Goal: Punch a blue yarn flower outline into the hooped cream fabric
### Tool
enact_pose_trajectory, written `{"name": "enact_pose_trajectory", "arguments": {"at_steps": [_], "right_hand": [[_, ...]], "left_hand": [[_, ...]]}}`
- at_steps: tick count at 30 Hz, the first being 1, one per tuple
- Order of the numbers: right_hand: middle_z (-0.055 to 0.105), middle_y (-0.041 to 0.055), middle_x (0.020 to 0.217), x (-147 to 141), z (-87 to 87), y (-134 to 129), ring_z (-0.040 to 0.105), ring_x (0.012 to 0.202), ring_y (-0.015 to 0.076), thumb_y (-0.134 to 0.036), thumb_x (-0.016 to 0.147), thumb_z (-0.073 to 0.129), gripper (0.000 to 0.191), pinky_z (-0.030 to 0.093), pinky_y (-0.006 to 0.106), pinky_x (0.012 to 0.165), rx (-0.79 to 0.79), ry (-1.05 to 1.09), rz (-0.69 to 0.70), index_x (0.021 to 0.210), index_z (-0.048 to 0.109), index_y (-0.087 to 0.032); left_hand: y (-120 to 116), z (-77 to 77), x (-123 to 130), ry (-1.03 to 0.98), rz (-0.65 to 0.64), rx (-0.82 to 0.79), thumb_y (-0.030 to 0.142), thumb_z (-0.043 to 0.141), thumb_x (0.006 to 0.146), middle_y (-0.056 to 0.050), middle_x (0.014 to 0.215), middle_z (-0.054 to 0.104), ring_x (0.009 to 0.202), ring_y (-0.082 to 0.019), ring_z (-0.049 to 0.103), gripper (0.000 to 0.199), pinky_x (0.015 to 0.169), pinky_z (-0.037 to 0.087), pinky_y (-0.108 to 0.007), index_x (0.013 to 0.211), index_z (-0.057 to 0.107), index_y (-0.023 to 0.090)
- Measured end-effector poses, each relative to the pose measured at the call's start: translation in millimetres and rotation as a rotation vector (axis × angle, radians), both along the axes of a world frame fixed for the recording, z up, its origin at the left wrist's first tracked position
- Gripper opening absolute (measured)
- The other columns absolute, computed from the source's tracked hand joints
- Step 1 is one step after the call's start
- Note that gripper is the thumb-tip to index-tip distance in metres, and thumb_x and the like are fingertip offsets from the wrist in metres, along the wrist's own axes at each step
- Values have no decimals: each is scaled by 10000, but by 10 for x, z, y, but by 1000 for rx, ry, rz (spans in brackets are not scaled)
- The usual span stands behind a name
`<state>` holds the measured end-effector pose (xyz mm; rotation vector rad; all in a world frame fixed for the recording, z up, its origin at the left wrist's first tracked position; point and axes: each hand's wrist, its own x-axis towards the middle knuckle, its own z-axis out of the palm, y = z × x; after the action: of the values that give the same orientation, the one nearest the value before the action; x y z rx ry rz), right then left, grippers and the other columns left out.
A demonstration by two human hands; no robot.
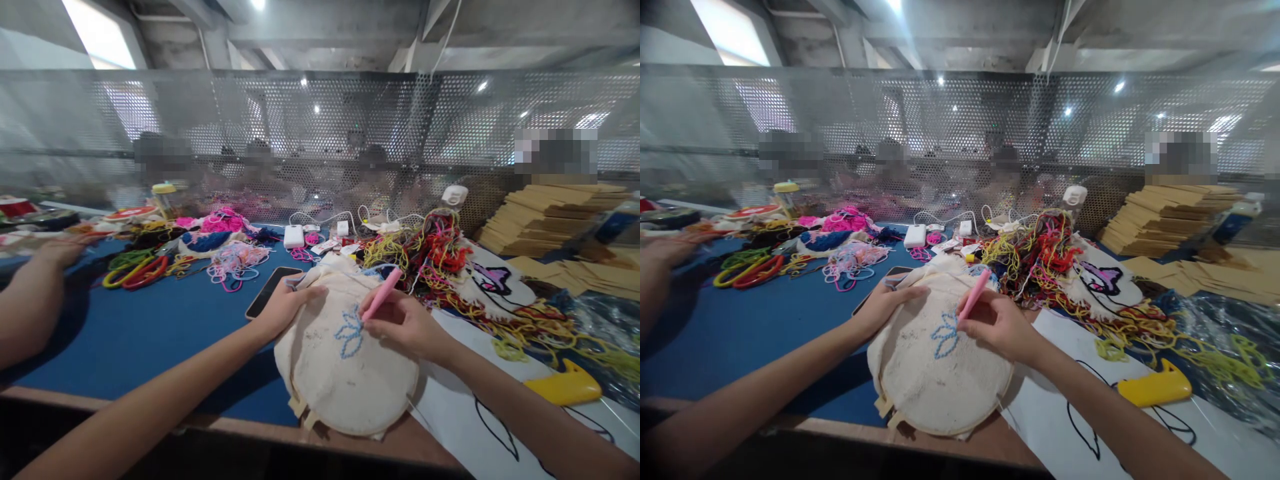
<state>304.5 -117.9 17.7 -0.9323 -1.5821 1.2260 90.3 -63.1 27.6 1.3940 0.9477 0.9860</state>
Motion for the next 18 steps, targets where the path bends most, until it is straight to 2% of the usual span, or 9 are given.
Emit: {"name": "enact_pose_trajectory", "arguments": {"at_steps": [5,15,18], "right_hand": [[545,0,762,6,-31,-3,501,633,93,-316,758,673,204,418,201,530,7,15,-49,849,552,-180],[508,-11,784,10,-61,-8,555,684,103,-356,799,628,205,436,205,555,123,58,-117,857,512,-198],[491,-21,767,6,-65,-8,527,649,90,-331,801,631,186,424,200,535,130,61,-127,850,510,-198]], "left_hand": [[16,-27,2,-8,5,-13,285,697,652,8,658,645,554,-115,538,190,531,423,-217,760,650,136],[20,-17,6,-8,12,-14,298,715,644,6,660,647,567,-111,539,206,529,414,-207,755,654,135],[23,-29,-3,-8,17,-16,300,720,640,8,668,650,574,-114,546,209,542,422,-210,757,656,140]]}}
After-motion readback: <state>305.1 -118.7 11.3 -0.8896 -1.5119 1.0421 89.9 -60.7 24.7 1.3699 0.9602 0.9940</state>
